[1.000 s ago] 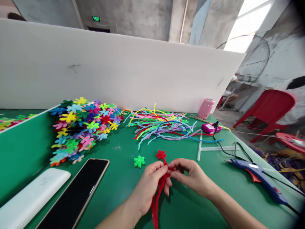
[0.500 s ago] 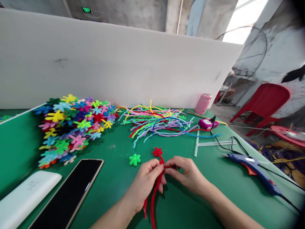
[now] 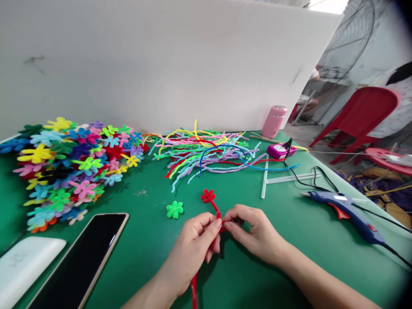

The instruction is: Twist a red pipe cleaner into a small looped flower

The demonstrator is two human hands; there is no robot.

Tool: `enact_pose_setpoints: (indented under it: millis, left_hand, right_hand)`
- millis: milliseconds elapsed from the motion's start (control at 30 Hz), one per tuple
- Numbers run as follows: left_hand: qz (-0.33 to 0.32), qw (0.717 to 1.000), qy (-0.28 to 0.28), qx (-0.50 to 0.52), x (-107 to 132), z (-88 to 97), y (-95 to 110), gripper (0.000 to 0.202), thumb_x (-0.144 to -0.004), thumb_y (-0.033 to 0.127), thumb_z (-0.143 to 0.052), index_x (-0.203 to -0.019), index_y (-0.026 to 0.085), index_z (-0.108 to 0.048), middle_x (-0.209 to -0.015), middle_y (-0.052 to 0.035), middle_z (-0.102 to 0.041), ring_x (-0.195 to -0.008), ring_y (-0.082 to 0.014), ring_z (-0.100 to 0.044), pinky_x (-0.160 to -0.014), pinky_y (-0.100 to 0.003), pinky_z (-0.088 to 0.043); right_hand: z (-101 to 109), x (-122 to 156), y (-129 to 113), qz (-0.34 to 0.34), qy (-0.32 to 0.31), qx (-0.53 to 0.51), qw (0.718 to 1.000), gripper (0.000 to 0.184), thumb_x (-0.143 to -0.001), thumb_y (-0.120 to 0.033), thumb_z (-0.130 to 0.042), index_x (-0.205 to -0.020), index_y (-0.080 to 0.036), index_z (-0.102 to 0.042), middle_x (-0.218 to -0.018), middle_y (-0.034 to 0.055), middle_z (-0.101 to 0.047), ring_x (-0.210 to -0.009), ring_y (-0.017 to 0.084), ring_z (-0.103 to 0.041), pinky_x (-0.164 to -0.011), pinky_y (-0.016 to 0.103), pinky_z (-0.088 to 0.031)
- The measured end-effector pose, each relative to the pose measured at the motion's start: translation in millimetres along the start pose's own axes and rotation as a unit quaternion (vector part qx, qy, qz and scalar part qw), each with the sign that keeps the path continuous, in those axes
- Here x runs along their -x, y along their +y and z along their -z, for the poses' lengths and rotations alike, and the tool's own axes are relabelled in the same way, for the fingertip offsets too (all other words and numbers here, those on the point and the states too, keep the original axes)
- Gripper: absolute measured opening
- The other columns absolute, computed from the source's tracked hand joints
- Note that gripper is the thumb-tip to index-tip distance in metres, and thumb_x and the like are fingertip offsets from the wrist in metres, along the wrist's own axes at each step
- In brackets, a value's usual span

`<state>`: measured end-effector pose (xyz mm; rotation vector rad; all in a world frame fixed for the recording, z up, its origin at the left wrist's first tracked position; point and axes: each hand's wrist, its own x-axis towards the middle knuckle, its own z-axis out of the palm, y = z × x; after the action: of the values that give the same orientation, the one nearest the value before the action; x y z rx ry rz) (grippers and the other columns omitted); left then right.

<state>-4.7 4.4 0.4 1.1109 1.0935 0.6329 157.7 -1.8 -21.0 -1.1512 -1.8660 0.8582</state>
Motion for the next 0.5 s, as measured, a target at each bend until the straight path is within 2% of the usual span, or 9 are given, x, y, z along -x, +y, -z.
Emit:
enact_pose_setpoints:
  millis: [133, 267, 400, 500]
  left_hand:
    - [0.042, 0.997, 0.0, 0.07, 0.2, 0.4, -1.5, 0.026, -0.083, 0.037, -0.045, -0.071, 0.015, -0.053, -0.049, 0.002, -0.053, -0.04, -0.0057, -0.041, -0.04, -0.016, -0.031]
    - [0.092, 0.984, -0.05, 0.141, -1.8, 1.8, -5.7, 0.019, -0.081, 0.032, -0.048, -0.075, 0.015, -0.054, -0.05, 0.0004, -0.055, -0.04, -0.007, -0.043, -0.039, -0.017, -0.032]
    - [0.088, 0.977, -0.109, 0.159, -3.5, 3.2, -5.3, 0.016, -0.082, 0.028, -0.049, -0.073, 0.015, -0.052, -0.054, -0.0004, -0.057, -0.041, -0.007, -0.047, -0.042, -0.017, -0.036]
    - [0.071, 0.982, -0.123, 0.127, -3.6, 3.7, -3.2, 0.018, -0.083, 0.03, -0.048, -0.074, 0.014, -0.052, -0.057, -0.0008, -0.059, -0.045, -0.0079, -0.05, -0.046, -0.019, -0.038]
  right_hand:
    - [2.1, -0.3, -2.1, -0.015, 0.014, -0.001, 1.0, 0.009, -0.083, -0.018, -0.048, -0.077, -0.017, -0.055, -0.067, -0.0009, -0.054, -0.06, 0.01, -0.047, -0.056, 0.019, -0.039]
    - [4.2, -0.4, -4.7, -0.02, 0.007, -0.001, 1.0, 0.011, -0.083, -0.019, -0.046, -0.075, -0.017, -0.053, -0.067, -0.0005, -0.053, -0.059, 0.01, -0.046, -0.056, 0.02, -0.038]
    - [6.6, -0.5, -7.0, -0.013, -0.003, -0.005, 1.0, 0.011, -0.083, -0.021, -0.046, -0.075, -0.017, -0.053, -0.066, -0.0006, -0.053, -0.059, 0.01, -0.046, -0.055, 0.02, -0.038]
    - [8.4, -0.6, -8.4, -0.006, -0.009, -0.004, 1.0, 0.011, -0.083, -0.019, -0.046, -0.074, -0.017, -0.052, -0.066, -0.0014, -0.052, -0.059, 0.009, -0.046, -0.055, 0.019, -0.038]
